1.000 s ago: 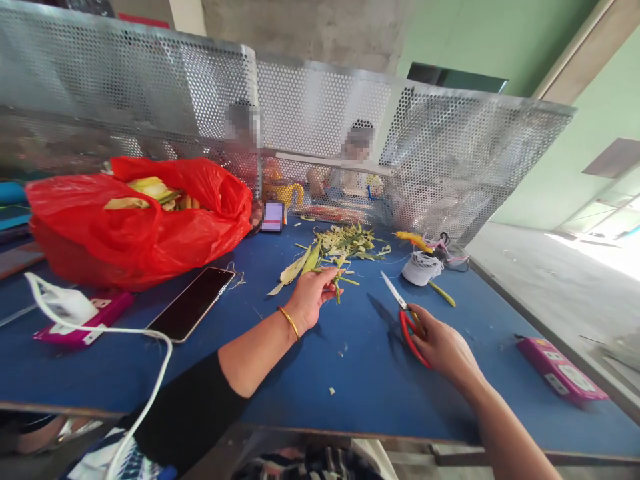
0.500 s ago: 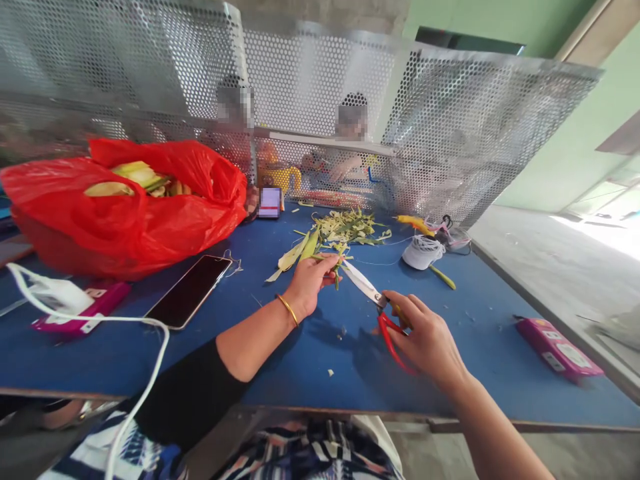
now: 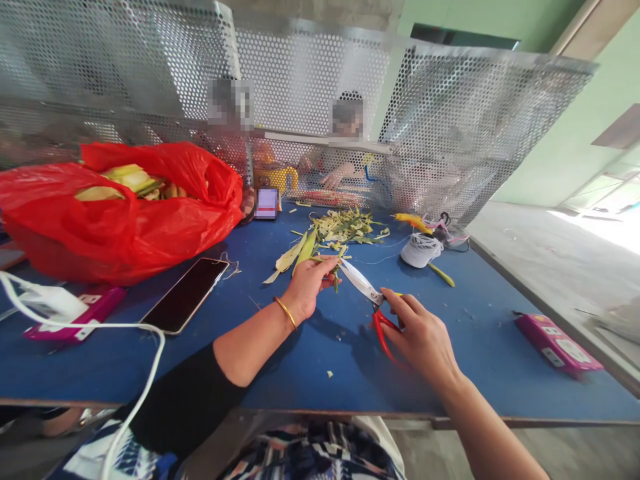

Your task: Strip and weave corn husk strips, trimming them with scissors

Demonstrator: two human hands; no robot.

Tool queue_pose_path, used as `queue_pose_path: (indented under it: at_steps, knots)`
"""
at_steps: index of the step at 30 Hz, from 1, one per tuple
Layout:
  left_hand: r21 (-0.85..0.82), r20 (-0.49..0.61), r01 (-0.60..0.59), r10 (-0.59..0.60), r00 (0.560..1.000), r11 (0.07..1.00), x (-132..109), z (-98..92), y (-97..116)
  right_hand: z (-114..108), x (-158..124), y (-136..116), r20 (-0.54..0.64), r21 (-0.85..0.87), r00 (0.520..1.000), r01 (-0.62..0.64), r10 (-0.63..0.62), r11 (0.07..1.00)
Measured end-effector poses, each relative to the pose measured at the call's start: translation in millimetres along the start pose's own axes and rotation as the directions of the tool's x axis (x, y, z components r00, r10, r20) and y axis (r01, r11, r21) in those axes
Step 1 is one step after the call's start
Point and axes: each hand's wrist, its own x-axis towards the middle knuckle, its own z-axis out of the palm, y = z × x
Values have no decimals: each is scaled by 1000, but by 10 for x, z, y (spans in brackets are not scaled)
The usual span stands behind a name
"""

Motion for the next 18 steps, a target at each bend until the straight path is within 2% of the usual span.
queue_pose_path:
  at_steps: [18]
  knots:
    - [-23, -21, 82, -82, 996, 996, -16, 22, 14, 9, -7, 12, 36, -9, 999, 16, -16, 1000]
